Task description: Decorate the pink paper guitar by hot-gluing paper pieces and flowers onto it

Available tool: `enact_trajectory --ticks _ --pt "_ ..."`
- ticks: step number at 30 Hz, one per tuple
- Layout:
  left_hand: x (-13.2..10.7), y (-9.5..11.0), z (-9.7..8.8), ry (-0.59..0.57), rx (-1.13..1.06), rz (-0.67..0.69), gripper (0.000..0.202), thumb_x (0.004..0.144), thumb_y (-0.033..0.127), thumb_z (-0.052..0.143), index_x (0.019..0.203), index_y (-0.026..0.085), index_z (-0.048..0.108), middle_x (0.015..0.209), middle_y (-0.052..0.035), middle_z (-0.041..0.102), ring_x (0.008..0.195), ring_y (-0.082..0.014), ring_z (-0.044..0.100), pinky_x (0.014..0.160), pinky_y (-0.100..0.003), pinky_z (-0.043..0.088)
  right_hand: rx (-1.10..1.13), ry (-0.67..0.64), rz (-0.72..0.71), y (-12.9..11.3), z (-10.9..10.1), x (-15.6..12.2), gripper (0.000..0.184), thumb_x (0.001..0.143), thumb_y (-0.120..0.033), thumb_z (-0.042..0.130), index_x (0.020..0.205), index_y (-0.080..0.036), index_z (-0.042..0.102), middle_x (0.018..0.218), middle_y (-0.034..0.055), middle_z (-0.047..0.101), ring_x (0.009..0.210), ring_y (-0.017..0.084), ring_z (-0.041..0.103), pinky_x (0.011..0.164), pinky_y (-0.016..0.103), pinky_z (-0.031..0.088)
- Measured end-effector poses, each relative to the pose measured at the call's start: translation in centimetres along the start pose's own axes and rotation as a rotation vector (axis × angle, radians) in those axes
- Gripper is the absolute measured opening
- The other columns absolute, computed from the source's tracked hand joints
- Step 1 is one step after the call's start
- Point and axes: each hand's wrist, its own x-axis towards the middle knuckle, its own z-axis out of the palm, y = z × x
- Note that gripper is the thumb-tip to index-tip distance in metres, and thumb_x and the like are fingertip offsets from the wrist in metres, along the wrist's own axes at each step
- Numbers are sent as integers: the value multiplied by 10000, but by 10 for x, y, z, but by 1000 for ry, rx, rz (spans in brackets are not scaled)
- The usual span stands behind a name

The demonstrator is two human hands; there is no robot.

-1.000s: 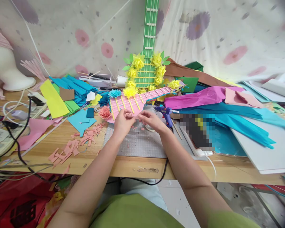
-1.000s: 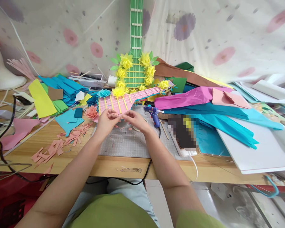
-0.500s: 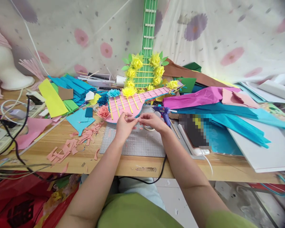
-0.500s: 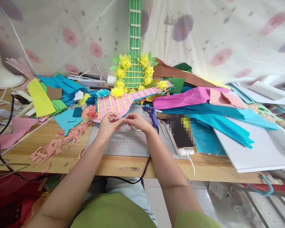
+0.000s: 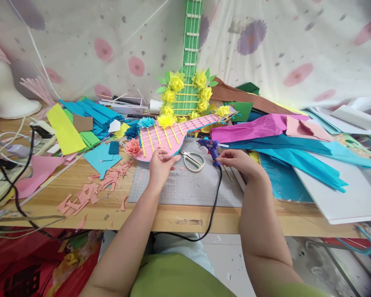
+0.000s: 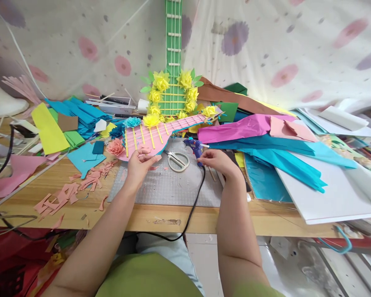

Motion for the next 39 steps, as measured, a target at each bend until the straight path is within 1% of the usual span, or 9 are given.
enact_trajectory --ticks 2,4,7,11,16,22,24,30,39 --pt "-1 -1 1 8 1 -1 498 514 271 796 856 191 443 642 21 640 625 -147 639 462 -221 511 -134 263 68 5 0 5 412 613 -559 681 703 -173 568 639 11 575 586 135 476 553 267 340" --pt "-2 -1 2 13 3 1 501 518 283 795 860 194 441 643 24 637 625 -146 639 460 -216 506 -180 430 56 7 9 17 435 599 -555 696 771 -172 582 710 41 618 631 166 520 575 282 369" --pt "-3 0 1 24 -1 4 507 514 288 795 865 196 442 654 25 636 649 -151 648 467 -216 507 -148 410 -54 9 32 36 409 634 -529 681 793 -157 617 763 86 649 707 214 575 627 309 416" --pt "-5 3 -2 44 -4 -1 496 505 280 795 849 190 449 652 29 627 625 -136 630 473 -218 511 -149 450 76 11 57 51 397 718 -498 621 843 -122 660 850 150 679 841 281 627 730 347 442" --pt "-4 3 -5 72 -1 2 476 514 271 779 838 192 440 663 28 631 598 -125 613 477 -226 516 -91 467 170 16 67 52 467 738 -514 589 943 -100 663 938 192 683 934 330 631 775 382 446" --pt "1 0 -9 104 -13 53 437 548 244 746 852 203 435 694 12 638 645 -156 648 460 -229 509 392 764 -39 13 60 47 543 721 -646 518 895 -143 621 835 115 667 678 201 609 636 326 463" --pt "2 -1 -9 102 -19 62 424 557 236 737 852 205 434 706 7 642 649 -159 654 463 -232 511 541 704 -142 7 58 41 493 726 -642 528 848 -171 609 731 58 626 560 141 539 553 289 434" --pt "2 1 -12 119 33 114 398 586 241 719 871 203 445 722 -1 644 638 -153 648 470 -234 515 495 119 -196 -12 77 21 414 683 -597 643 665 -184 618 470 -31 443 438 91 381 442 258 312" --pt "5 6 -18 151 83 138 364 599 213 672 881 208 441 735 11 638 592 -131 623 463 -230 511 467 11 -191 -14 96 25 473 647 -668 638 628 -201 570 476 -29 448 456 96 375 445 264 302"
